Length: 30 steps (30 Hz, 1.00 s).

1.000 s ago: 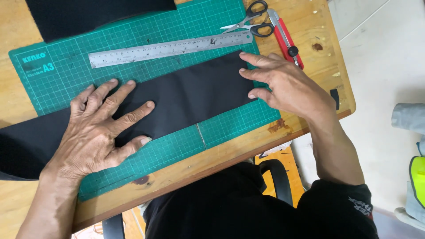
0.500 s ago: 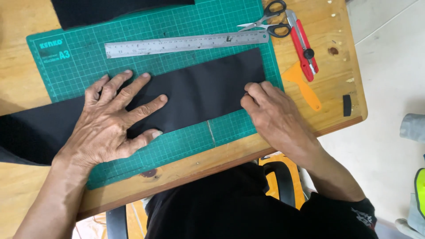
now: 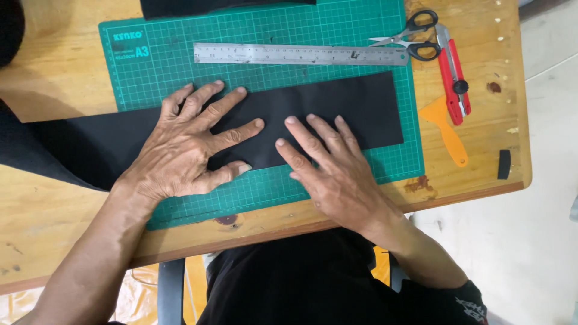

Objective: The person uses a metal ruler and a red utility knife to cut a strip of black fabric on a green cutting mat. They measure and cut the fabric into smaller rectangular pieces, then fold the edges of the cut pieces.

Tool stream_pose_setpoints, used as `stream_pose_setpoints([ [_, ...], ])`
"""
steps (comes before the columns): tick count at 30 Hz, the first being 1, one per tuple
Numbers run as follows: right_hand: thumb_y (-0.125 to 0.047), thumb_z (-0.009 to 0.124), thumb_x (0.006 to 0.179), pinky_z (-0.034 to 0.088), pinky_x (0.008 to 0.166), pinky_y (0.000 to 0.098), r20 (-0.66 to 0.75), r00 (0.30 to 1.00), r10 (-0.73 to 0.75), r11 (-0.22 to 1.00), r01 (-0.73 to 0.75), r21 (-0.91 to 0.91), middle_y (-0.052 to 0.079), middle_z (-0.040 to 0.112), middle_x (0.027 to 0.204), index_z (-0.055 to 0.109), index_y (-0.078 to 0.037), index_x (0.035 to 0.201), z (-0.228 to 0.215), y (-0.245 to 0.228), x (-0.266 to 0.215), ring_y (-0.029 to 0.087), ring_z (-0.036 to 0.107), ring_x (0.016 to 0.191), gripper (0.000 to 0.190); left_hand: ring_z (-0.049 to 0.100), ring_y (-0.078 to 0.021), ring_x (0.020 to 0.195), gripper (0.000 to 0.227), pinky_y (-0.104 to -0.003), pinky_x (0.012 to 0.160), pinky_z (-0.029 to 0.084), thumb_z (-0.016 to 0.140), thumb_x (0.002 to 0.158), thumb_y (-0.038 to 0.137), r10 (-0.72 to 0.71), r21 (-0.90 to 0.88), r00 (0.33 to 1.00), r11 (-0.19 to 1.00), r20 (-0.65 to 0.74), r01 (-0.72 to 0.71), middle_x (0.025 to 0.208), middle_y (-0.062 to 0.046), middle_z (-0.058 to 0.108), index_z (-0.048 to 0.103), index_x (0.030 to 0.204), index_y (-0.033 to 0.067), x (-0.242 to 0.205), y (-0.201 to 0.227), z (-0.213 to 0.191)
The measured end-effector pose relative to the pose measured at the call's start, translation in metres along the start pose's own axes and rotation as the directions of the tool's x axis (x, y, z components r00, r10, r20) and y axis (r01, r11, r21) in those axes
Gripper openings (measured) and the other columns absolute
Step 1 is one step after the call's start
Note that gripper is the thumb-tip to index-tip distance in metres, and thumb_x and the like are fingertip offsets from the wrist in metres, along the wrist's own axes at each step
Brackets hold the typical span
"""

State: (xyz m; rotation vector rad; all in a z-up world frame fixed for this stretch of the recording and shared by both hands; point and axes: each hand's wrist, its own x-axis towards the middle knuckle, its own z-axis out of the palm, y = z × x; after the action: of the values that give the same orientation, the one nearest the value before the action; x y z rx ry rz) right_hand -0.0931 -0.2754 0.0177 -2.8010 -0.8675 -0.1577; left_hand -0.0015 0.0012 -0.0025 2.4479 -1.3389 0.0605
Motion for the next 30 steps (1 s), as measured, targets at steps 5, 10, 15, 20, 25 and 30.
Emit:
stream_pose_setpoints([
  [5, -0.058, 0.065, 0.098, 0.03, 0.117, 0.0736, 0.089, 0.994, 0.061, 0.998, -0.057, -0.037, 0.013, 0.024, 0.171, 0.031, -0.013, 0.161, 0.017, -0.014, 0.005, 0.044, 0.027, 0.156, 0.084, 0.037, -0.04, 0.151, 0.061, -0.056, 0.121, 0.02, 0.053, 0.098, 0.058, -0.001, -0.014, 1.0, 1.0, -0.004, 0.001, 0.165, -0.015, 0.042, 0.057, 0.151, 0.0304, 0.001, 0.002, -0.003],
  [10, -0.079, 0.041, 0.098, 0.028, 0.121, 0.0706, 0.094, 0.99, 0.109, 0.99, -0.1, -0.097, 0.009, 0.023, 0.172, 0.023, -0.014, 0.165, 0.019, -0.009, -0.001, 0.04, 0.023, 0.159, 0.096, 0.039, -0.0383, 0.15, 0.061, -0.055, 0.121, 0.022, 0.053, 0.097, 0.058, 0.003, -0.005, 1.0, 1.0, 0.0, -0.003, 0.164, -0.014, 0.043, 0.059, 0.15, 0.0301, 0.003, 0.003, -0.003],
  [15, -0.053, 0.026, 0.11, 0.012, 0.129, 0.0561, 0.234, 0.947, 0.219, 0.968, -0.241, 0.069, 0.012, 0.004, 0.174, 0.009, -0.009, 0.166, 0.018, 0.029, -0.024, 0.038, 0.007, 0.161, 0.073, 0.04, -0.0393, 0.149, 0.062, -0.055, 0.117, 0.024, 0.051, 0.097, 0.06, -0.004, 0.028, 1.0, 1.0, -0.004, 0.004, 0.164, -0.014, 0.045, 0.06, 0.149, 0.0274, 0.003, 0.003, -0.004],
  [20, -0.023, 0.038, 0.11, 0.012, 0.129, 0.0433, 0.272, 0.917, 0.292, 0.928, -0.341, 0.152, 0.01, 0.016, 0.171, 0.022, -0.007, 0.162, -0.002, 0.07, -0.05, 0.031, 0.013, 0.159, 0.057, 0.042, -0.0397, 0.149, 0.061, -0.054, 0.119, 0.023, 0.054, 0.096, 0.06, -0.015, 0.012, 1.0, 1.0, -0.009, 0.015, 0.163, -0.015, 0.047, 0.062, 0.148, 0.0282, 0.003, 0.004, -0.002],
  [25, -0.002, 0.05, 0.109, 0.041, 0.123, 0.0469, -0.023, 0.972, 0.232, 0.883, -0.201, 0.424, 0.019, 0.051, 0.156, 0.057, -0.002, 0.144, -0.016, 0.097, -0.061, 0.037, 0.044, 0.15, 0.035, 0.043, -0.0403, 0.148, 0.061, -0.054, 0.118, 0.025, 0.054, 0.096, 0.06, 0.011, 0.029, 1.0, 1.0, -0.025, -0.01, 0.162, -0.015, 0.048, 0.062, 0.147, 0.0271, 0.002, 0.004, -0.002],
  [30, -0.033, 0.075, 0.093, 0.049, 0.11, 0.0482, -0.002, 0.896, 0.443, 0.838, -0.414, 0.357, 0.02, 0.052, 0.146, 0.069, -0.011, 0.135, -0.02, 0.111, -0.064, 0.033, 0.05, 0.131, 0.048, 0.042, -0.0384, 0.15, 0.063, -0.054, 0.12, 0.025, 0.048, 0.097, 0.062, -0.01, 0.047, 1.0, 0.999, -0.025, 0.011, 0.163, -0.014, 0.048, 0.062, 0.147, 0.0281, 0.002, 0.004, 0.001],
])
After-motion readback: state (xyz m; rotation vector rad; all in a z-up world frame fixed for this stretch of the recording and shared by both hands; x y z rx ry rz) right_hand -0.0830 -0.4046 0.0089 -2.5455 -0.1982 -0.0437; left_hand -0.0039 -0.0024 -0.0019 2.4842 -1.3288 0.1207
